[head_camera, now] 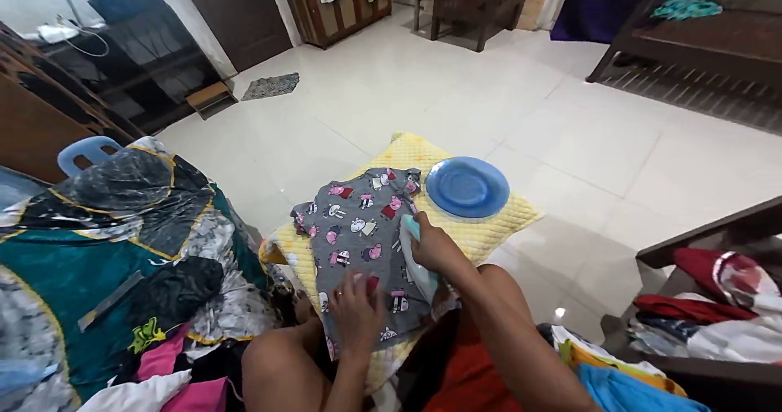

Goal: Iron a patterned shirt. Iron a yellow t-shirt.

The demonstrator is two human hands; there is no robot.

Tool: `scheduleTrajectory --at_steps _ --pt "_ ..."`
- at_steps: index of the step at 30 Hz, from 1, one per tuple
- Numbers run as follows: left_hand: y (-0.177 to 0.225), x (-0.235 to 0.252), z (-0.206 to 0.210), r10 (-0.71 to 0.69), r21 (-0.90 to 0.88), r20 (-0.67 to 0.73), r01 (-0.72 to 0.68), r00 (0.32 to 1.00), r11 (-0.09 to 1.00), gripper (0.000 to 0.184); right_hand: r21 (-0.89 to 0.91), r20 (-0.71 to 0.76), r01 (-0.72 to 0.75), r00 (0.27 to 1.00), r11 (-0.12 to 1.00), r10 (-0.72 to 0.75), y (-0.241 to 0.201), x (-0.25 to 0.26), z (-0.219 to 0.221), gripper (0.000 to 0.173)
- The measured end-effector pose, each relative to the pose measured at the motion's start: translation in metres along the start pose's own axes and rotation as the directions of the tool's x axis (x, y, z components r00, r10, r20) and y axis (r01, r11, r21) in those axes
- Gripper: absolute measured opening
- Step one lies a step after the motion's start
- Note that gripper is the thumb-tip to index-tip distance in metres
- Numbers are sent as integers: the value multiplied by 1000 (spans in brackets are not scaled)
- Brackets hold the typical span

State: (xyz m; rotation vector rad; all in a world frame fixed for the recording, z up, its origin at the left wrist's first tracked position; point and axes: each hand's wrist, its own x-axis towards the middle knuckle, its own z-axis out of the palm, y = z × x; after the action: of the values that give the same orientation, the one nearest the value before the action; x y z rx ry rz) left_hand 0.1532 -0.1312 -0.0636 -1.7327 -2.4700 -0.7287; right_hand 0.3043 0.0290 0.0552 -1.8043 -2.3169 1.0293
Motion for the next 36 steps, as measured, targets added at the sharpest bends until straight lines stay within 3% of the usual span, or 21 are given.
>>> scheduleTrajectory --at_steps 2,4,6,9,15,19,22,24,26,28,31,36 --pt "18 -27 -13 213 -63 19 -212 977 975 37 -10 3 8 1000 1000 -8 -6 13 -3 69" --pt "24 -52 -12 327 -126 113 -313 938 942 31 -34 14 7 1000 999 -6 -7 18 -1 65" --pt "18 -68 -7 312 -161 147 -289 939 944 22 -44 20 12 1000 999 -11 -8 20 -2 65" --pt "8 -73 -4 296 -188 89 -276 951 942 20 -40 31 9 999 999 -8 -10 20 -4 66" --pt "9 -74 -7 425 -153 91 -409 901 900 18 -26 49 14 999 1000 -13 -9 24 -7 68" --pt "13 -65 -17 328 -182 267 -286 906 941 26 -22 61 10 998 1000 -8 -10 22 -6 72" --pt "15 -53 -19 241 -123 66 -231 968 965 35 -15 88 14 996 1000 -12 -6 6 1 78" --pt "12 -46 -15 127 -24 19 -126 992 992 39 -2 120 16 993 1000 -15 -3 -17 11 77" --pt "7 -44 -5 -55 99 139 41 989 994 56 -2 156 2 988 1000 -2 -3 -45 20 73" --pt "3 -44 6 -155 211 216 109 964 971 69 6 158 -6 987 1000 5 -5 -60 28 69" --pt "3 -47 7 -171 245 237 111 956 963 71 29 161 14 987 999 -19 -14 -48 29 69" --pt "5 -48 8 -226 263 259 157 939 952 74 23 112 48 992 999 -50 -45 20 23 71"
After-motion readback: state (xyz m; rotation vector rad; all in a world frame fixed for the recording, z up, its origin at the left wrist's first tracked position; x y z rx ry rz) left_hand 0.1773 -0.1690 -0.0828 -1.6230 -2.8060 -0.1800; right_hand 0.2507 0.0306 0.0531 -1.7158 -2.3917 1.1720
